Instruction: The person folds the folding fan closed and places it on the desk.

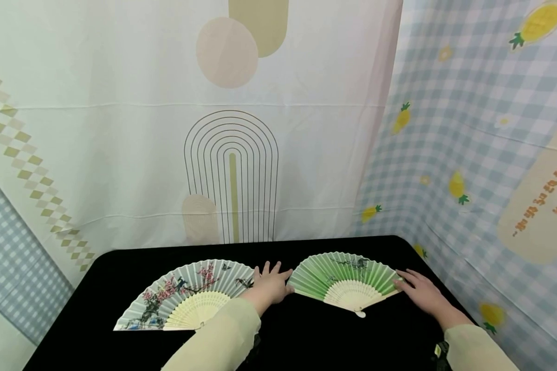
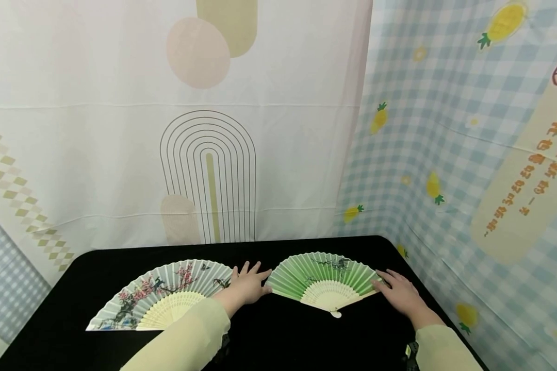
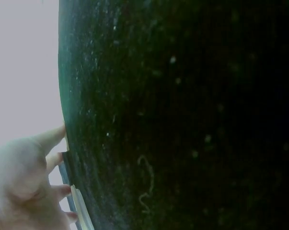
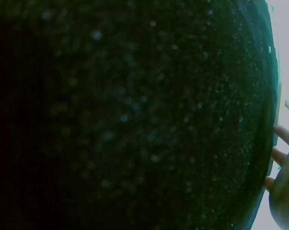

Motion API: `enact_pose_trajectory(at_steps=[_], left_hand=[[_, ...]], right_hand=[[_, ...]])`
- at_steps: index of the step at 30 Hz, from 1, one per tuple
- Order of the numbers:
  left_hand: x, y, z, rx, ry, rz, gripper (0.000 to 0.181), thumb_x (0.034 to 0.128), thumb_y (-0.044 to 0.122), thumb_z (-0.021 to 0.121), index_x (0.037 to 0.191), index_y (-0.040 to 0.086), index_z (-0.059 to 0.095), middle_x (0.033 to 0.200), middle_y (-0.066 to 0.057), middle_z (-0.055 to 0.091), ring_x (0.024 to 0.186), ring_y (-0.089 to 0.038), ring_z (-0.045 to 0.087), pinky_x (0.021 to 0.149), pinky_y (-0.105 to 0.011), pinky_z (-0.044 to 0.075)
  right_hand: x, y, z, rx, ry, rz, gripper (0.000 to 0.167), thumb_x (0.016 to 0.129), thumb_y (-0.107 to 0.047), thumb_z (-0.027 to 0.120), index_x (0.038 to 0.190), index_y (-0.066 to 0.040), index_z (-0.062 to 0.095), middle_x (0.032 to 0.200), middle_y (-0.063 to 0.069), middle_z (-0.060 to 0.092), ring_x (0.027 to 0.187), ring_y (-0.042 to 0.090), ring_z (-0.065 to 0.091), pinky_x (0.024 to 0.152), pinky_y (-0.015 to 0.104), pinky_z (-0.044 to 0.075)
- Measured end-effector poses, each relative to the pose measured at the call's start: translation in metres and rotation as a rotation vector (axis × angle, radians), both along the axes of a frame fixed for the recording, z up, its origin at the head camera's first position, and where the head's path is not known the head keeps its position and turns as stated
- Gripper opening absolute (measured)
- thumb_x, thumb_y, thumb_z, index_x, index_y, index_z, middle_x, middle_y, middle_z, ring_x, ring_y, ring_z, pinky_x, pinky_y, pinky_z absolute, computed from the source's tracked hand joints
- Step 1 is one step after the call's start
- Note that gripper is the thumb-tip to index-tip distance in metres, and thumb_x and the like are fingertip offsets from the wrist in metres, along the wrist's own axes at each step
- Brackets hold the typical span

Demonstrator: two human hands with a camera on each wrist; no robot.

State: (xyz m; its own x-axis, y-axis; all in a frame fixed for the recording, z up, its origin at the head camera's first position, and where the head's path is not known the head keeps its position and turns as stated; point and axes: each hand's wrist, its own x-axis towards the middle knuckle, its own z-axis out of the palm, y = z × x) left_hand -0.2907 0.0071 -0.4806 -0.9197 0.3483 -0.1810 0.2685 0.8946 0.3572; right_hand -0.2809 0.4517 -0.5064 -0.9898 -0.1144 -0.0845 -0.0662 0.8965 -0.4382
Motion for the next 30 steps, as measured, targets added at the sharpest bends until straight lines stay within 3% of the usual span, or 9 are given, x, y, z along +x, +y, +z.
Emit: enact_pose_trajectory(at_steps=[6,8,16,20,30], left_hand=[[0.005,0.003,0.001,0.024,0.038,0.027,0.052,0.0996,0.040,0.058,0.148,0.026,0.049,0.160,-0.012,0.031,0.148,-0.043,0.016,0.117,-0.064,0.011],[0.009,0.004,0.007,0.023,0.043,0.040,0.052,0.0986,0.039,0.060,0.147,0.024,0.051,0.159,-0.012,0.032,0.148,-0.042,0.017,0.117,-0.064,0.012],[0.007,0.007,0.001,-0.013,0.059,0.054,0.051,0.0988,0.041,0.058,0.147,0.026,0.051,0.159,-0.012,0.032,0.148,-0.042,0.017,0.117,-0.065,0.013],[0.006,0.008,-0.001,-0.022,0.052,0.055,0.051,0.0988,0.042,0.058,0.147,0.027,0.051,0.159,-0.011,0.033,0.148,-0.042,0.017,0.117,-0.065,0.013],[0.012,0.008,0.006,-0.026,0.069,0.071,0.049,0.0983,0.040,0.060,0.145,0.027,0.053,0.157,-0.011,0.036,0.147,-0.041,0.021,0.116,-0.064,0.016]], right_hand=[[0.003,-0.005,0.006,-0.072,0.004,0.000,0.068,0.105,-0.049,0.041,0.151,0.001,0.036,0.152,0.039,0.021,0.133,0.063,0.020,0.096,0.079,0.027],[0.004,-0.006,0.007,-0.095,0.004,0.005,0.066,0.106,-0.047,0.041,0.151,0.001,0.036,0.152,0.038,0.021,0.133,0.063,0.020,0.096,0.078,0.029],[0.006,-0.011,0.006,-0.184,0.019,0.019,0.061,0.106,-0.038,0.045,0.150,0.003,0.036,0.151,0.037,0.025,0.134,0.059,0.026,0.096,0.071,0.036],[0.008,-0.013,0.006,-0.205,0.027,0.021,0.060,0.106,-0.036,0.046,0.150,0.003,0.036,0.150,0.035,0.029,0.134,0.057,0.028,0.096,0.069,0.038],[0.008,-0.017,0.005,-0.218,0.094,0.006,0.056,0.104,-0.028,0.049,0.148,0.006,0.040,0.147,0.035,0.035,0.132,0.055,0.033,0.099,0.068,0.038]])
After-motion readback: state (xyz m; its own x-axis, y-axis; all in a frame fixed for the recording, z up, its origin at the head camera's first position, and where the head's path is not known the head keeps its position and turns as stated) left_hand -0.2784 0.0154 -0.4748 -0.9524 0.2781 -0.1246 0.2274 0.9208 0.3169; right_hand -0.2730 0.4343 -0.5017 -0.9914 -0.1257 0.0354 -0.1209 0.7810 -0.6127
